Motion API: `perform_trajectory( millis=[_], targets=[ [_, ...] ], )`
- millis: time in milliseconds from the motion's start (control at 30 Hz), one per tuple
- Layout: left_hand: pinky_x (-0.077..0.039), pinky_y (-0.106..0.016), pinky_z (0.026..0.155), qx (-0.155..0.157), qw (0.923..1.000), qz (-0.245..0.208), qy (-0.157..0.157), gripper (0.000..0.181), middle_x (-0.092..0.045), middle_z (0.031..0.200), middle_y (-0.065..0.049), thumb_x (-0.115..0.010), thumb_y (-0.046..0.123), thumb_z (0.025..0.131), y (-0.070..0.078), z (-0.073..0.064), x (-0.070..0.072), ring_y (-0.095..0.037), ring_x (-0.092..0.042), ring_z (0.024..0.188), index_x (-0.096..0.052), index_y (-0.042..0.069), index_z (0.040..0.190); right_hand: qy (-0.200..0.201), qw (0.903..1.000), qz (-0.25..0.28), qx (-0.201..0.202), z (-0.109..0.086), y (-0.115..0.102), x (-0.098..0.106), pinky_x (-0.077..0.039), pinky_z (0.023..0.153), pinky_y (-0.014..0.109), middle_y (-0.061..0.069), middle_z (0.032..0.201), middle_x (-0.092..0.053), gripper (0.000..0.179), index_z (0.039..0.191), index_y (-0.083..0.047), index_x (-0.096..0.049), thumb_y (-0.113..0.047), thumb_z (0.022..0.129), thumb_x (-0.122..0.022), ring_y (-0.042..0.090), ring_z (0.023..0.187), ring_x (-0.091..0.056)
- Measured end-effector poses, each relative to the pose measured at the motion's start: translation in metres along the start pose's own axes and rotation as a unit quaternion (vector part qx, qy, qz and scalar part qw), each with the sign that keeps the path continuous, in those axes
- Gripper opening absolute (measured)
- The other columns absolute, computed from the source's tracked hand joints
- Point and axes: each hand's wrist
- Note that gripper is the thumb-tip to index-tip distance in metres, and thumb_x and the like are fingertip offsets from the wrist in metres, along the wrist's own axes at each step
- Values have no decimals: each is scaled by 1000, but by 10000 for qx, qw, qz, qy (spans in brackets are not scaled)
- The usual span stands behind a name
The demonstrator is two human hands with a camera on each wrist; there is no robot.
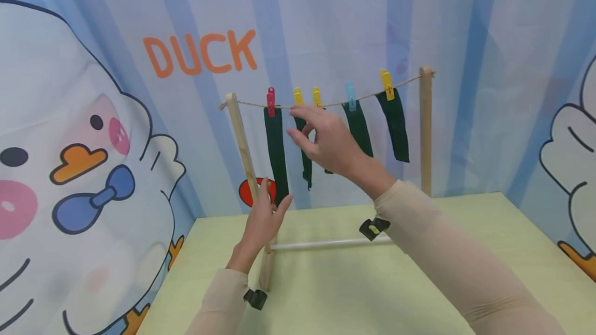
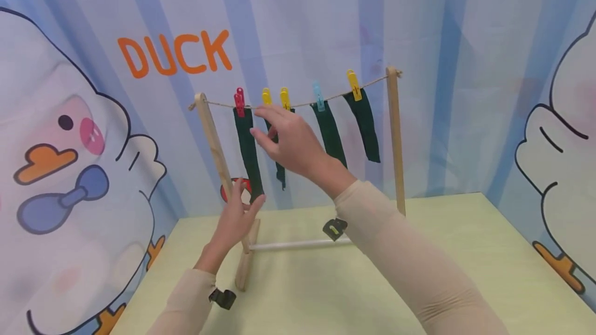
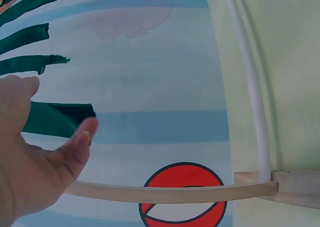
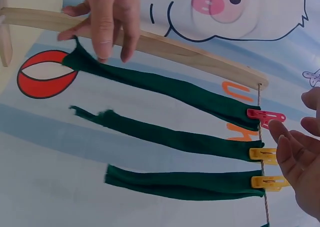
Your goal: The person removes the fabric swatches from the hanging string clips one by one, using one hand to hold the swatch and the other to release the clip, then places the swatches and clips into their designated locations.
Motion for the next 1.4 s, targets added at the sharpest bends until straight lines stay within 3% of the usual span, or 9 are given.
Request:
perform_trajectory(
  millis=[100, 200, 267, 433, 533, 667, 933, 1167, 1400],
  targets=[
    [-46, -32, 59, 36, 9999, -131, 14, 87, -66, 107, -14, -55, 56, 98, 0, 4, 2, -19, -53, 60, -15, 10, 159, -80, 9998, -57, -184, 15, 0, 0, -53, 64, 26, 19, 136, -60, 40, 130, 5, -61, -15, 96, -68, 13, 64, -62],
    [-49, -34, 64, 30, 9996, -274, 36, 85, -52, 143, -10, -55, 56, 98, 1, 7, 4, -19, -54, 61, -18, 10, 158, -177, 9989, -76, -417, 26, 0, -1, -51, 60, 25, 18, 138, -58, 42, 134, 4, -58, -16, 97, -67, 13, 56, -54],
    [-49, -36, 62, -36, 9993, -368, 39, 84, -47, 149, -11, -55, 55, 98, 3, 8, 5, -21, -53, 57, -19, 9, 158, -247, 9979, -85, -589, 32, 0, -1, -50, 59, 25, 17, 139, -57, 44, 136, 4, -57, -17, 98, -66, 14, 52, -50],
    [-53, -35, 70, -147, 9977, -644, 138, 81, -47, 149, -13, -56, 53, 99, 9, 16, 8, -19, -58, 56, -22, 9, 157, -508, 9928, -137, -1081, 48, 0, -1, -54, 73, 26, 16, 142, -55, 48, 140, 1, -52, -20, 99, -65, 20, 52, -54],
    [-55, -36, 73, 30, 9929, -1184, 128, 79, -45, 151, -12, -58, 52, 99, 10, 22, 9, -18, -63, 61, -24, 12, 157, -635, 9894, -143, -1299, 56, 1, -2, -50, 94, 29, 14, 145, -53, 50, 143, -1, -51, -22, 100, -64, 21, 86, -69],
    [-57, -41, 76, 270, 9798, -1981, 19, 75, -41, 153, -13, -59, 48, 99, 10, 27, 10, -21, -65, 68, -25, 15, 157, -791, 9860, -59, -1464, 61, 3, -5, -42, 107, 32, 13, 148, -50, 53, 145, -1, -48, -23, 100, -64, 22, 114, -64],
    [-55, -27, 68, 175, 9676, -2517, 34, 72, -41, 152, -13, -60, 42, 100, 14, 31, 11, -24, -68, 76, -24, 17, 157, -1098, 9776, 63, -1794, 71, 0, -10, -54, 86, 28, 12, 151, -47, 57, 149, -4, -42, -25, 101, -62, 11, 60, -67],
    [-56, -32, 65, -31, 9689, -2386, 656, 50, -59, 127, -16, -58, 25, 103, 14, 28, 4, -28, -67, 75, -44, 5, 146, -1164, 9744, 128, -1919, 75, -4, -17, -53, 62, 23, 14, 138, -58, 56, 150, -3, -41, -23, 101, -61, 10, 56, -63],
    [-54, -23, 62, -357, 9656, -2151, 1414, 27, -66, 106, -16, -58, 14, 103, 13, 27, 0, -21, -67, 67, -62, -1, 124, -580, 9815, 374, -1788, 70, -1, -24, -51, 63, 25, 13, 132, -63, 39, 138, -2, -56, -18, 103, -58, 13, 57, -62]
  ],
)
Point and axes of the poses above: each hand's wrist, its own z-axis towards the middle knuckle, its own x-axis out of the back of the hand, y = z × x
